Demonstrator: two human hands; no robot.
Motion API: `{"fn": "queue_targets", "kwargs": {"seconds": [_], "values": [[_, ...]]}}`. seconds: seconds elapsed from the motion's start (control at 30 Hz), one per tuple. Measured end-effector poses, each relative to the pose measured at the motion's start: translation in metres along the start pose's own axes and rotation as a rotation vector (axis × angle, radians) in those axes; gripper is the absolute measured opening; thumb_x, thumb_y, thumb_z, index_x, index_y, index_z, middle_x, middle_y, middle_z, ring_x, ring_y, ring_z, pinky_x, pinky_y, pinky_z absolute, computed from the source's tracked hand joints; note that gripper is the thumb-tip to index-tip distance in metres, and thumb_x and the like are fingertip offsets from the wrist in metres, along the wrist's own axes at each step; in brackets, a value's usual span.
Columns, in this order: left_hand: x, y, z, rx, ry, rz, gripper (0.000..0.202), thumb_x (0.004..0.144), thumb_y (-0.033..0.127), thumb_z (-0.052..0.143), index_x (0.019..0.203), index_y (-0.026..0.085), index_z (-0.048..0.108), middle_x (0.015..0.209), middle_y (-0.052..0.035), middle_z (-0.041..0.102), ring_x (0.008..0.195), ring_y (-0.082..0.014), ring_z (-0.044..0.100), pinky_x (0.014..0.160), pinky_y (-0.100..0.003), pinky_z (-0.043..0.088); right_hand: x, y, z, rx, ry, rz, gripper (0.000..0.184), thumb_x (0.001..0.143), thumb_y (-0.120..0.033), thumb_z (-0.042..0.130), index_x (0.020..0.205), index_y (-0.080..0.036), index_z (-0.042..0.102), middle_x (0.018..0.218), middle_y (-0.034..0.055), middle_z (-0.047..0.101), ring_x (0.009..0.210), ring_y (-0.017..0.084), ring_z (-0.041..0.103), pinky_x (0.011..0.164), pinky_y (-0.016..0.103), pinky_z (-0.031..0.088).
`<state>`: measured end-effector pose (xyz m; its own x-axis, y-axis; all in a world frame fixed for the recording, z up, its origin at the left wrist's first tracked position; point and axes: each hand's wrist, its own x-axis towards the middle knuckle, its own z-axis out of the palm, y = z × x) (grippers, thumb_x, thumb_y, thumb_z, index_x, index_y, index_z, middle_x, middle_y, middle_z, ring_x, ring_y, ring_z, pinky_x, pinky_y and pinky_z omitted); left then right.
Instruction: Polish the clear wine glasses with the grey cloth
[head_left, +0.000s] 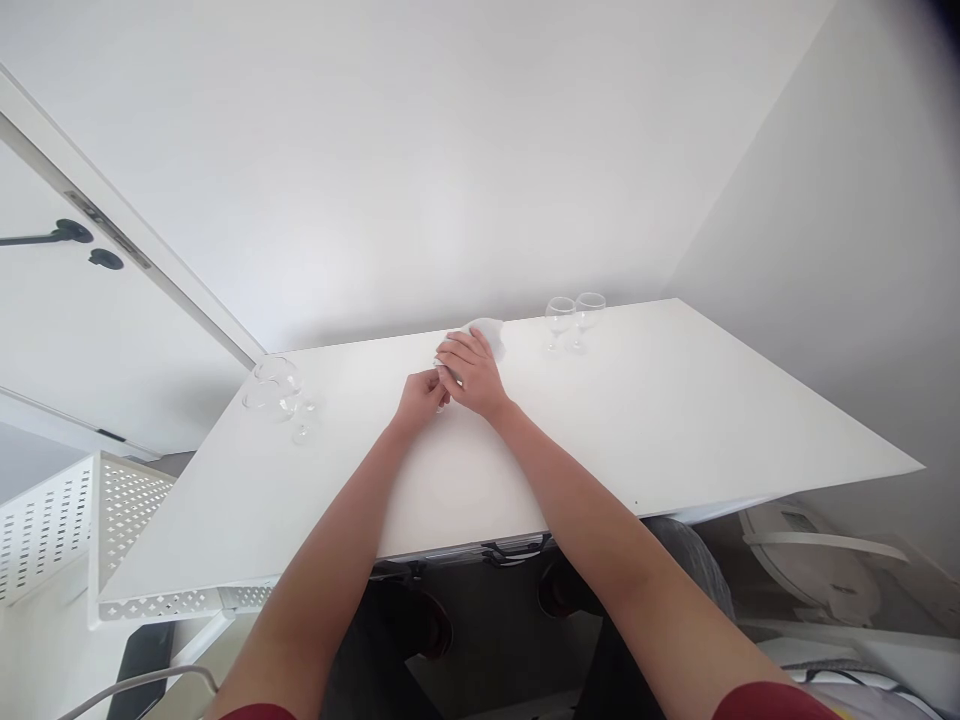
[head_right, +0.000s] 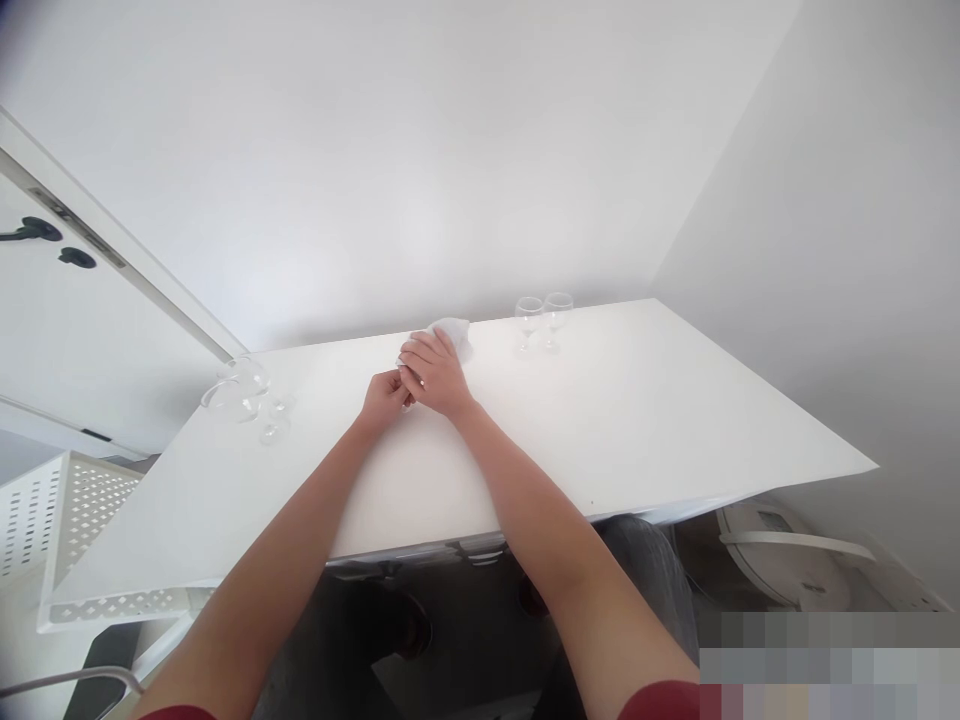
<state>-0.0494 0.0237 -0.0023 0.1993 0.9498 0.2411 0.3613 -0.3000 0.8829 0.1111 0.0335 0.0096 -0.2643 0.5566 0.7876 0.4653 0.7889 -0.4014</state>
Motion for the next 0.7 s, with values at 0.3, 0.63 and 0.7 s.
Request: {"fn": "queue_targets", "kwargs": {"seconds": [0.3, 0.63, 0.7], "values": [[-0.004, 0.003, 0.001, 0.069, -0.142, 0.065, 0.034, 0.086, 0.046, 0.068, 0.069, 0.018, 0.063, 0.057, 0.0015, 0.057, 0.049, -0.0101, 0.043, 0.05, -0.026, 0.034, 0.001, 0.01, -0.015, 1.029, 0.035, 0.649, 0.04, 0.094, -0.052, 0.054, 0.072, -0.02, 0.065, 0.08, 0.0074, 0.068, 0.071, 0.02, 0.06, 0.069, 0.035, 0.053], [0.008, -0.007, -0.001, -0.371, 0.07, -0.003, 0.048, 0.087, 0.063, 0.068, 0.074, 0.017, 0.064, 0.066, -0.0021, 0.061, 0.059, -0.0121, 0.053, 0.056, -0.026, 0.04, 0.003, -0.003, -0.003, 1.39, -0.006, 0.688, 0.031, 0.094, -0.038, 0.058, 0.118, -0.021, 0.065, 0.094, 0.0047, 0.071, 0.085, 0.021, 0.065, 0.075, 0.034, 0.055], [0.01, -0.009, -0.001, -0.501, 0.087, -0.062, 0.047, 0.082, 0.063, 0.075, 0.081, 0.018, 0.062, 0.073, -0.0006, 0.061, 0.06, -0.0107, 0.052, 0.056, -0.025, 0.041, 0.001, -0.005, 0.002, 1.323, 0.005, 0.66, 0.034, 0.094, -0.04, 0.061, 0.122, -0.022, 0.063, 0.096, 0.004, 0.071, 0.087, 0.02, 0.064, 0.076, 0.032, 0.054]]}}
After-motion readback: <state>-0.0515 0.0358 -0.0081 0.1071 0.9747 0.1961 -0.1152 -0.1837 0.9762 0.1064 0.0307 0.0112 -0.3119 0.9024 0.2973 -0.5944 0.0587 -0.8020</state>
